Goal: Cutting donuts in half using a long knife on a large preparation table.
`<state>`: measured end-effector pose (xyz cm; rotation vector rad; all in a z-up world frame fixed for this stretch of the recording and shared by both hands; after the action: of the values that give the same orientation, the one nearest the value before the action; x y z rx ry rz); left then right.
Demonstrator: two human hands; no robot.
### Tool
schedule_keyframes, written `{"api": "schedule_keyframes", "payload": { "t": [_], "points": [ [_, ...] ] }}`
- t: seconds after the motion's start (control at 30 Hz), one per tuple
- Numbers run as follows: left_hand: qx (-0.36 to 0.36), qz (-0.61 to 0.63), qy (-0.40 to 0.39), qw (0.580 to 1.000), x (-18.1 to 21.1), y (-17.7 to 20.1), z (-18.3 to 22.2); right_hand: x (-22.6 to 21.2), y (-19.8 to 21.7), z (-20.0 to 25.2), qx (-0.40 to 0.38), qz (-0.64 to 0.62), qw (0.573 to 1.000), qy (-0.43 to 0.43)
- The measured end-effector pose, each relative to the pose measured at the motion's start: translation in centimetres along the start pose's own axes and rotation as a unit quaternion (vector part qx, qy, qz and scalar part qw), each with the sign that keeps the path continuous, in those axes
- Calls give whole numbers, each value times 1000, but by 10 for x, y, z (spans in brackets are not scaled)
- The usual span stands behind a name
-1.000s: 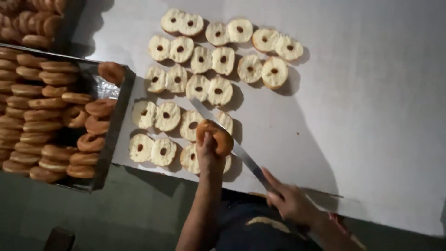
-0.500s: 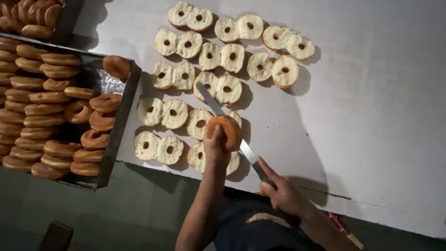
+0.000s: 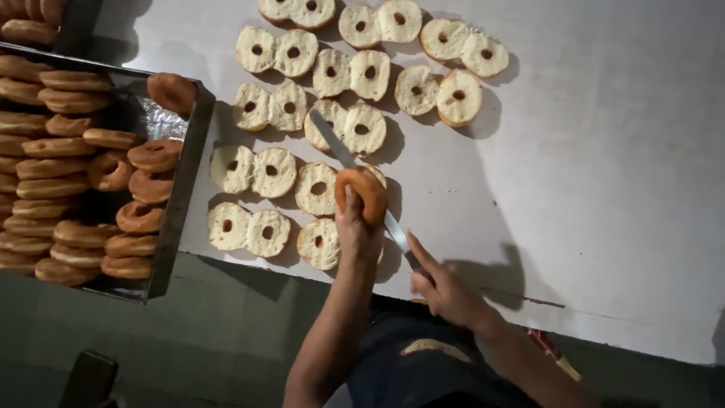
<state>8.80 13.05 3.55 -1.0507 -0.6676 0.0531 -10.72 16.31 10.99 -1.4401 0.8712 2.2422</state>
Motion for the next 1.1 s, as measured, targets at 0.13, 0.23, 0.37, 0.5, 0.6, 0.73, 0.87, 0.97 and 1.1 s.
{"api": "schedule_keyframes", "payload": {
  "t": [0.13,0.23,0.37,0.5,0.6,0.73,0.87,0.97,1.1],
  "points": [
    [32,-42,27,998,0,-4,6,45,-2,54,-18,4,1000,5],
    [54,-76,65,994,-20,-7,26,26,6,55,27,6,994,104],
    [-20,-55,50,997,-43,-7,23,2,5,18,-11,-65,993,-97],
    [-11,-80,63,995,-47,-9,21,8,7,6,15,-59,994,-88],
    [3,-85,90,992,-55,-5,16,26,8,27,2,-75,992,-97],
    [15,-79,138,987,-73,4,7,47,13,81,-33,-76,977,-195],
    [-9,-82,185,979,-110,14,-16,101,24,133,-22,-111,975,-190],
    [-49,-120,202,971,-148,16,-51,109,43,166,-46,-113,945,-305],
    [-73,-396,63,913,-152,6,-88,184,46,220,-26,-132,953,-273]
  ]
}}
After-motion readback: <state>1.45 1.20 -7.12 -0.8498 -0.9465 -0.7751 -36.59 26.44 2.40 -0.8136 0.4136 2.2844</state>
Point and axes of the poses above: each hand's wrist, its own z-axis away from the middle knuckle, its own y-axis out of the back of the hand, x = y × z, the point moved 5 cm from there along -z, towards the middle knuckle, and after that the axes turned 1 degree about x, right-handed, at the moved point
